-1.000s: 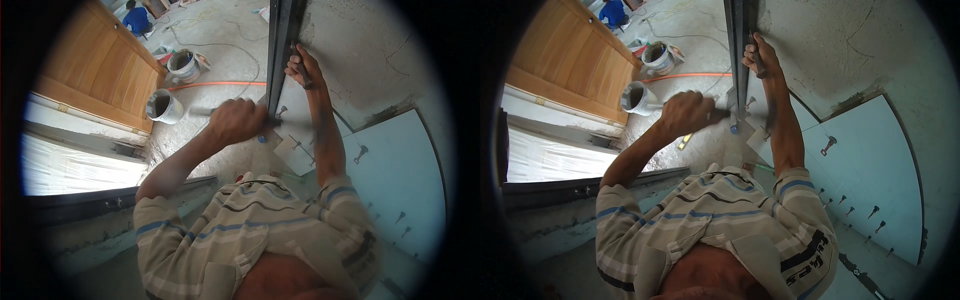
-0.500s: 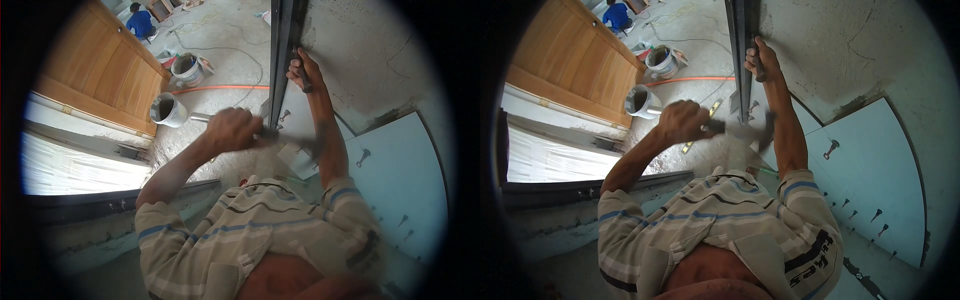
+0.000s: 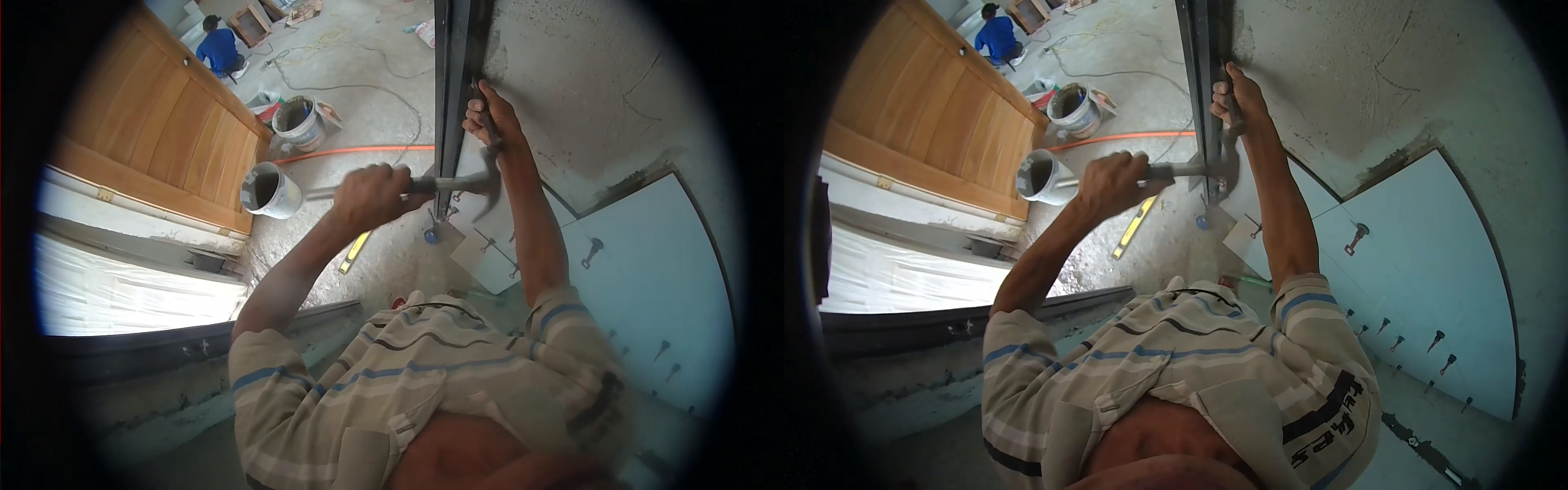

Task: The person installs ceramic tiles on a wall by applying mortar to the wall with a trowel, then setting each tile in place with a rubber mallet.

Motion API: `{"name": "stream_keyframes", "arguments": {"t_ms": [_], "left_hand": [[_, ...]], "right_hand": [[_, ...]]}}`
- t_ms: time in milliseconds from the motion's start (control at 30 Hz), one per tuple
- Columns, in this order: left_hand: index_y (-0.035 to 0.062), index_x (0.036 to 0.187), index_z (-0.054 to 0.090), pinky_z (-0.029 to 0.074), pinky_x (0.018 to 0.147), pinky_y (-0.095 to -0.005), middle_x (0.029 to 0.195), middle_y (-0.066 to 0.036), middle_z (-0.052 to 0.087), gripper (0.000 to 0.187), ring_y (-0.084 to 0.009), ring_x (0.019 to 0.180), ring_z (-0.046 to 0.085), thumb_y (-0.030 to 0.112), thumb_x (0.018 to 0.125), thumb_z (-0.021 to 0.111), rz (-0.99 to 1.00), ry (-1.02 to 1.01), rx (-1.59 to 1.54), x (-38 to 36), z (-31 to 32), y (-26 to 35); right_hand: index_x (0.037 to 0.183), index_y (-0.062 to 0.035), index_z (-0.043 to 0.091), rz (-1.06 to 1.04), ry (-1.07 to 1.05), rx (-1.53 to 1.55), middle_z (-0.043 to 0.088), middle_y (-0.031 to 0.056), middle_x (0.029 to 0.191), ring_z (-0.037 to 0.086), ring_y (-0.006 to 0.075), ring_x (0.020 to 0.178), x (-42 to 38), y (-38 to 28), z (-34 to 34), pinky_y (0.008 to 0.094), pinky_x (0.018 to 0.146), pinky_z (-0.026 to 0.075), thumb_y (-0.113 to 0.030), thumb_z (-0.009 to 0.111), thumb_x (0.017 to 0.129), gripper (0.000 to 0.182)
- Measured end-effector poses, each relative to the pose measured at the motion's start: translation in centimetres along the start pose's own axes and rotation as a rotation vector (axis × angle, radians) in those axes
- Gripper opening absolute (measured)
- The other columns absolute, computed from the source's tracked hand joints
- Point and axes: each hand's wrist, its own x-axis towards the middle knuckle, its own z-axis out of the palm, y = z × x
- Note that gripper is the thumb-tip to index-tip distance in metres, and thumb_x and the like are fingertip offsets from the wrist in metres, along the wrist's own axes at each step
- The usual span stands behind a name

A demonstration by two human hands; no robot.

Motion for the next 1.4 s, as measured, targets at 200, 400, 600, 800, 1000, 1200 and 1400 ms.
{"name": "stream_keyframes", "arguments": {"t_ms": [200, 400, 600, 800, 1000, 1200, 1400], "left_hand": [[0.0142, 0.071, 0.048, 0.043, 0.043, -0.0314, 0.061, 0.0, 0.042, 0.041, -0.015, 0.05, 0.05, 0.049, 0.078, 0.068, 0.549, 0.241, -0.076, -1.2, -3.6, 2.0], [0.0087, 0.07, 0.056, 0.044, 0.043, -0.0367, 0.06, -0.007, 0.056, 0.04, -0.0231, 0.049, 0.056, 0.043, 0.074, 0.077, 0.006, 0.037, -0.083, 0.4, -0.8, 0.5], [0.0114, 0.066, 0.049, 0.04, 0.04, -0.0325, 0.055, 0.0, 0.041, 0.041, -0.0175, 0.044, 0.048, 0.043, 0.075, 0.074, 0.501, 0.322, -0.111, 0.8, 0.2, -1.0], [0.0107, 0.073, 0.052, 0.048, 0.045, -0.0321, 0.056, 0.0, 0.043, 0.038, -0.016, 0.049, 0.054, 0.045, 0.075, 0.066, 0.521, 0.296, -0.097, -0.5, -2.0, 0.7], [0.0103, 0.073, 0.054, 0.045, 0.043, -0.0341, 0.061, -0.002, 0.054, 0.044, -0.0197, 0.052, 0.058, 0.052, 0.08, 0.066, 0.057, -0.023, 0.065, 1.5, -0.9, -1.4], [0.0121, 0.07, 0.053, 0.044, 0.045, -0.0333, 0.057, -0.001, 0.048, 0.042, -0.0188, 0.049, 0.054, 0.051, 0.073, 0.068, 0.516, 0.301, -0.078, 0.8, -1.0, -1.1], [0.0118, 0.07, 0.058, 0.047, 0.048, -0.0356, 0.057, -0.002, 0.055, 0.043, -0.0214, 0.051, 0.059, 0.053, 0.075, 0.07, 0.453, 0.192, -0.114, 0.4, -3.0, -0.4]], "right_hand": [[0.088, -0.0175, 0.044, 0.011, 0.06, 0.013, 0.046, -0.0024, 0.055, 0.032, 0.0086, 0.04, 0.1, 0.1, 0.4, 0.0265, 0.043, 0.025, -0.035, 0.047, 0.101, 0.022], [0.087, -0.0168, 0.046, -0.013, 0.003, -0.02, 0.047, -0.0021, 0.056, 0.031, 0.0086, 0.04, 0.1, -0.6, -0.1, 0.0271, 0.045, 0.026, -0.035, 0.049, 0.099, 0.022], [0.089, -0.0163, 0.048, -0.009, -0.049, -0.007, 0.049, -0.0011, 0.058, 0.034, 0.0091, 0.041, 0.3, 0.2, -0.8, 0.0269, 0.044, 0.026, -0.036, 0.051, 0.099, 0.022], [0.089, -0.016, 0.047, -0.014, 0.013, 0.027, 0.046, -0.0014, 0.057, 0.034, 0.009, 0.041, 0.6, 0.1, -0.3, 0.0273, 0.043, 0.025, -0.035, 0.048, 0.1, 0.022], [0.089, -0.0167, 0.046, 0.043, 0.005, 0.018, 0.046, -0.0015, 0.056, 0.034, 0.0091, 0.041, 0.5, -0.6, -0.2, 0.0272, 0.043, 0.025, -0.035, 0.047, 0.101, 0.022], [0.088, -0.0156, 0.043, -0.027, 0.024, 0.037, 0.046, -0.0016, 0.057, 0.035, 0.0089, 0.04, 0.5, 0.3, 0.4, 0.0274, 0.039, 0.026, -0.036, 0.043, 0.102, 0.025], [0.09, -0.0152, 0.041, -0.087, 0.027, -0.018, 0.048, -0.0013, 0.058, 0.036, 0.0084, 0.039, 1.0, 0.9, 0.4, 0.0262, 0.034, 0.029, -0.037, 0.04, 0.102, 0.025]]}}
